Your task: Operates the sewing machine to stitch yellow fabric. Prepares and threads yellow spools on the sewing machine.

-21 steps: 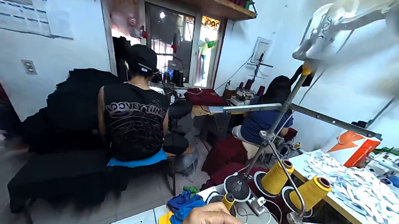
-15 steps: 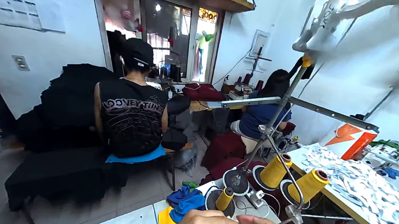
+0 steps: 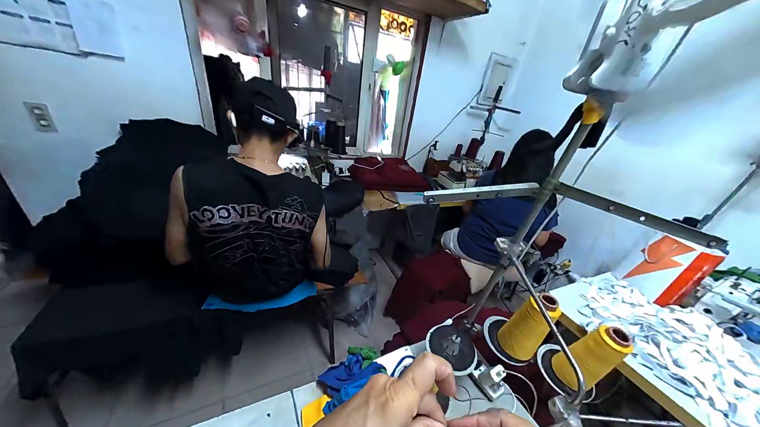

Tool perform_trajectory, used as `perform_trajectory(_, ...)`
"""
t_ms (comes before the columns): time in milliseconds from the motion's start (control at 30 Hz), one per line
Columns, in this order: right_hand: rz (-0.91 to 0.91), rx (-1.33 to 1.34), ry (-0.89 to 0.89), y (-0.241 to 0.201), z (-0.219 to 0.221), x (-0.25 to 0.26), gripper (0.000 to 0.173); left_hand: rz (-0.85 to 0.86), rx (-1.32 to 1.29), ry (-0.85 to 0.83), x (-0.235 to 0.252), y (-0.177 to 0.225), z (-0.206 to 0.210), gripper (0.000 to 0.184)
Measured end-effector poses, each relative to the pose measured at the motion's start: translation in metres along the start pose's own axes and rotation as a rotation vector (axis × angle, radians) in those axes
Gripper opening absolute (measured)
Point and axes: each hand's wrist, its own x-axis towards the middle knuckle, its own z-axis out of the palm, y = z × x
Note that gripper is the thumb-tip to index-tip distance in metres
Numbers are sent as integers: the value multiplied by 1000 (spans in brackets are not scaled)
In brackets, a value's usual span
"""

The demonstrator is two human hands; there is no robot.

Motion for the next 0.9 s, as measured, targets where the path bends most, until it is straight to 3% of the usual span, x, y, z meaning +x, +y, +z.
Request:
perform_trajectory(100,-21,-131,8,0,1,5,11,20,35,31,0,-9,0,17)
perform_trajectory(333,-130,-346,37,13,8,11,28,72,78,342,-7,-23,20,18)
perform_trajectory(500,-176,-281,158,20,9,8,42,39,-4,382,-15,-25,23,16)
perform_trajectory(633,-186,-207,66,19,-7,3,28,27,-32,375,-19,-30,18,16)
perform_trajectory(733,-243,-130,-57,21,-6,5,40,25,-49,360,-16,-30,16,16)
perform_trajectory(833,-332,-189,4,22,0,8,18,40,-57,339,-12,-28,14,16)
perform_trajectory(900,-378,-287,41,19,1,10,16,41,-63,326,-11,-27,12,16)
